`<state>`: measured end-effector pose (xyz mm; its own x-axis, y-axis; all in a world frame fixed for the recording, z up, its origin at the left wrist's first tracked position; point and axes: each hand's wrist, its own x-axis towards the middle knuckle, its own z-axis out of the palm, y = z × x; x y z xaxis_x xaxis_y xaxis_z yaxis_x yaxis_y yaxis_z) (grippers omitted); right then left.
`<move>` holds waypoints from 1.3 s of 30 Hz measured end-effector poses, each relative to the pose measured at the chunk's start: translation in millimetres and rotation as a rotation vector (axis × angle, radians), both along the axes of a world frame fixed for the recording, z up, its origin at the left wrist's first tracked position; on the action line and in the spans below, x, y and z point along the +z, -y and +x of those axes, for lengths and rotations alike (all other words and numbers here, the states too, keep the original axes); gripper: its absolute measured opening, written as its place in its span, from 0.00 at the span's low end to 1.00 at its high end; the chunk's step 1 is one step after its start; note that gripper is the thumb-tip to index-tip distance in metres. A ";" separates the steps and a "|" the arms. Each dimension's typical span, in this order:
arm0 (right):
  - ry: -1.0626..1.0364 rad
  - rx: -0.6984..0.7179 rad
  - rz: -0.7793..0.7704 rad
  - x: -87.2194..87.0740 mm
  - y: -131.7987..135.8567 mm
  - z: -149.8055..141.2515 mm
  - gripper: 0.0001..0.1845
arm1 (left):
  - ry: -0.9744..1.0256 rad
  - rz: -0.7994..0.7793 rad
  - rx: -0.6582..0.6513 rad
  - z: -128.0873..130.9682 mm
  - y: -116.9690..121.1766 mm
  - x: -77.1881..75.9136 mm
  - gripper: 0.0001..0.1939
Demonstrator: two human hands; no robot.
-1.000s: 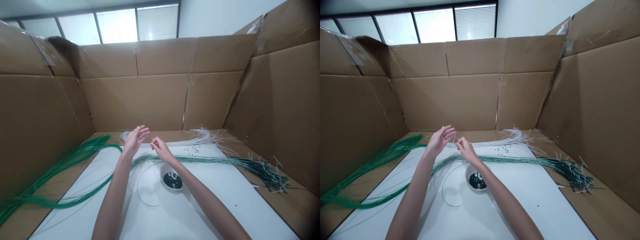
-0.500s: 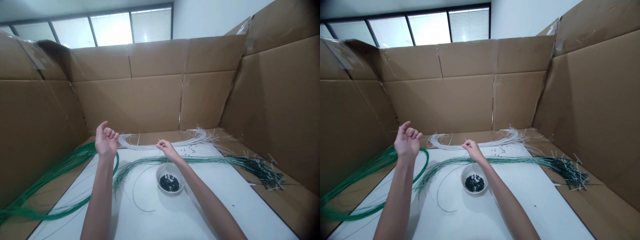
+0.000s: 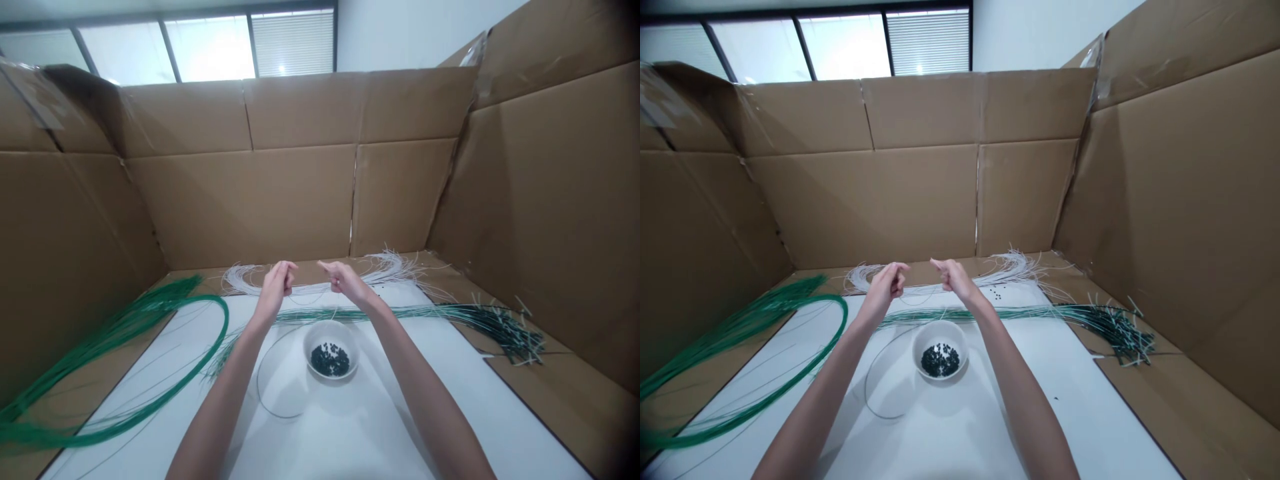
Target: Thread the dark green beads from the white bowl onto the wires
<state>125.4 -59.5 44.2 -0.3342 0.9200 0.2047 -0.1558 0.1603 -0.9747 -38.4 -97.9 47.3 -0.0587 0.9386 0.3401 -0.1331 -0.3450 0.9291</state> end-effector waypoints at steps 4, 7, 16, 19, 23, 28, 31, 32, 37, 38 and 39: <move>0.026 -0.062 0.087 20.2 17.3 10.2 0.15 | 0.012 -0.061 -0.090 12.7 3.0 -5.0 0.16; 0.097 -0.081 0.222 23.8 27.8 4.0 0.17 | 0.027 -0.098 -0.157 23.5 7.4 -7.3 0.17; 0.307 -0.294 0.402 7.2 23.5 -15.9 0.15 | 0.182 -0.077 -0.347 42.6 14.2 -11.3 0.16; 0.266 -0.179 0.332 7.9 20.0 -12.6 0.14 | 0.170 -0.050 -0.348 43.0 15.5 -11.2 0.13; 0.202 -0.047 0.281 12.0 19.8 -8.7 0.15 | 0.177 -0.079 -0.368 41.8 16.6 -11.0 0.15; 0.147 0.026 0.266 16.7 25.1 -2.2 0.14 | 0.184 -0.144 -0.427 39.0 17.6 -8.4 0.16; 0.123 0.041 0.254 18.3 28.2 2.4 0.12 | 0.165 -0.177 -0.469 37.2 17.9 -6.7 0.16; 0.114 0.040 0.246 18.5 28.7 3.1 0.12 | 0.148 -0.181 -0.482 36.4 17.9 -6.3 0.15; 0.013 -0.145 0.179 18.2 25.9 2.4 0.11 | -0.065 -0.117 -0.417 24.0 15.3 -0.4 0.13; -0.029 -0.222 0.181 18.6 24.0 4.0 0.11 | -0.124 -0.092 -0.350 18.2 14.5 2.3 0.12; -0.079 -0.305 0.188 19.4 21.5 7.5 0.11 | -0.186 -0.069 -0.280 10.9 13.9 5.7 0.10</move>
<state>132.9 -81.0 63.6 -0.0268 0.9187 0.3941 -0.1472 0.3864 -0.9105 -27.4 -111.7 52.9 0.2616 0.9305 0.2562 -0.0397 -0.2549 0.9662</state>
